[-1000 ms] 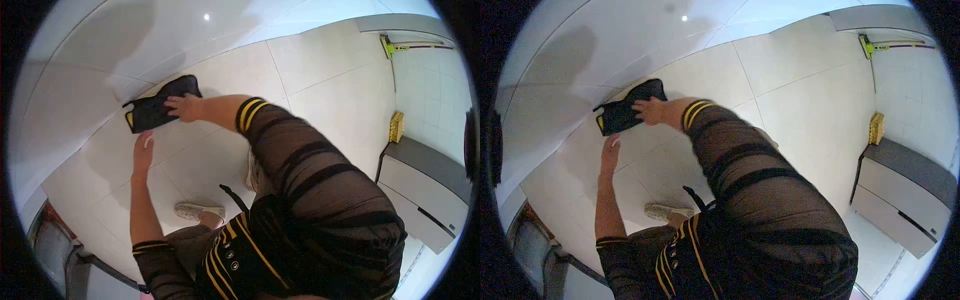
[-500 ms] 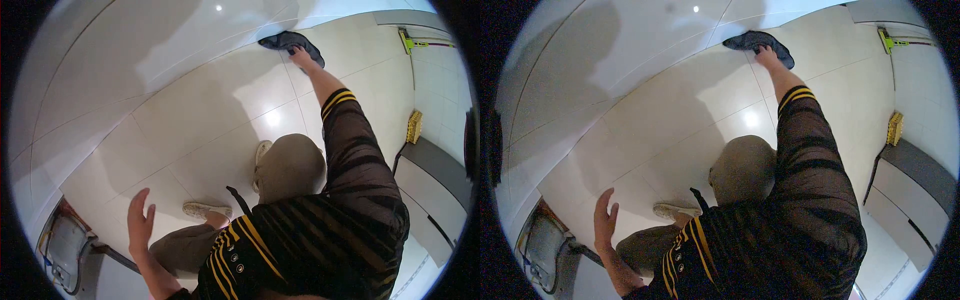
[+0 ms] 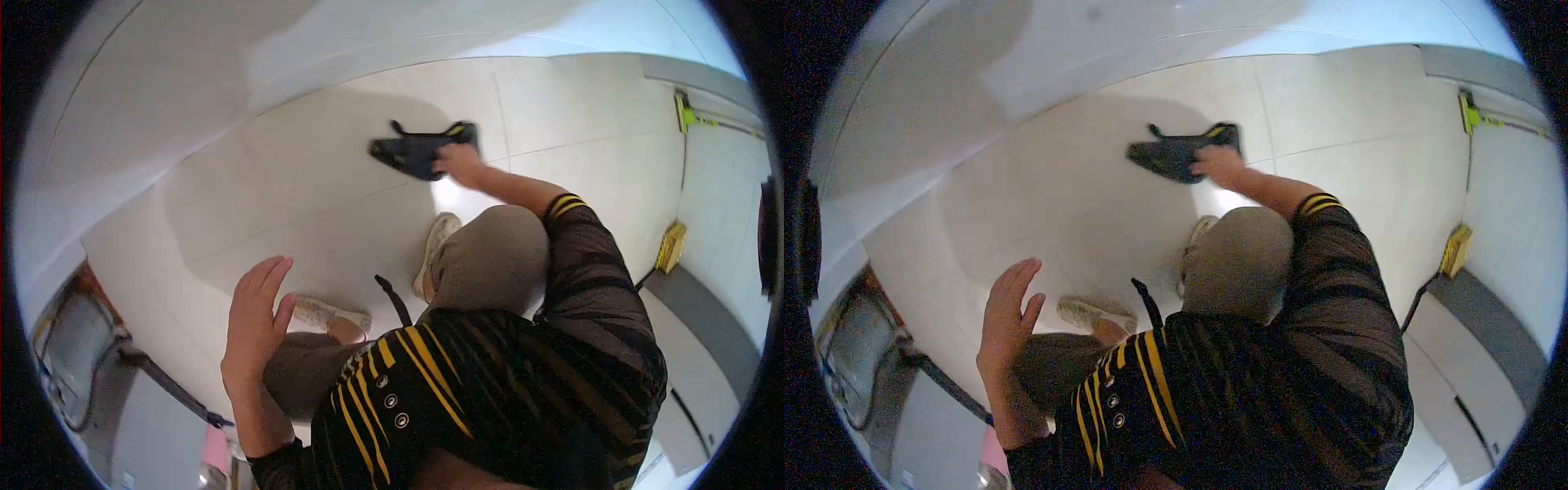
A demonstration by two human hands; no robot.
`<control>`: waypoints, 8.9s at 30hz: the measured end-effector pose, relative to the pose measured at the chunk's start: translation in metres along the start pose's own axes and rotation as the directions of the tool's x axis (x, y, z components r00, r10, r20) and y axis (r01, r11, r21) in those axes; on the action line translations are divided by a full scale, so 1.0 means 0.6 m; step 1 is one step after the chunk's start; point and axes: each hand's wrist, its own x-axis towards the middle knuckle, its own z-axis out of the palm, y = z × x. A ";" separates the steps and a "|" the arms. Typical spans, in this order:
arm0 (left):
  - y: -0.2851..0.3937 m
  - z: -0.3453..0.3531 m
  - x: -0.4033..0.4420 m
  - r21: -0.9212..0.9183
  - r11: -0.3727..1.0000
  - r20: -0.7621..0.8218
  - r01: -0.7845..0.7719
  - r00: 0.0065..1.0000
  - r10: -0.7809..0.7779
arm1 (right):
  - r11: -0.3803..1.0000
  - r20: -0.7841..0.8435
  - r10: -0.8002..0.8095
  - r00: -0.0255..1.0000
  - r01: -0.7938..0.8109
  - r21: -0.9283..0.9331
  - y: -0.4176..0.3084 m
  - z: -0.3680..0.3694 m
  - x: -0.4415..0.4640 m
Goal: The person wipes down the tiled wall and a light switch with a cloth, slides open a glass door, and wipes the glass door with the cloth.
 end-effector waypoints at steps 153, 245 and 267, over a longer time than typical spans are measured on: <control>2.035 -0.400 0.682 -0.336 0.766 0.073 -0.548 0.796 0.601 | -0.583 -0.041 0.805 0.592 0.801 0.134 0.206 -1.191 -1.212; 1.704 -0.526 0.608 -0.476 -0.845 -0.227 -0.242 0.963 -0.148 | -0.670 0.304 0.433 0.849 0.077 0.739 0.653 -1.370 -1.118; 1.557 -0.564 0.549 -0.397 -0.818 -0.370 -0.416 0.888 -0.272 | -0.643 0.340 0.288 0.895 -0.083 0.762 0.683 -1.407 -0.977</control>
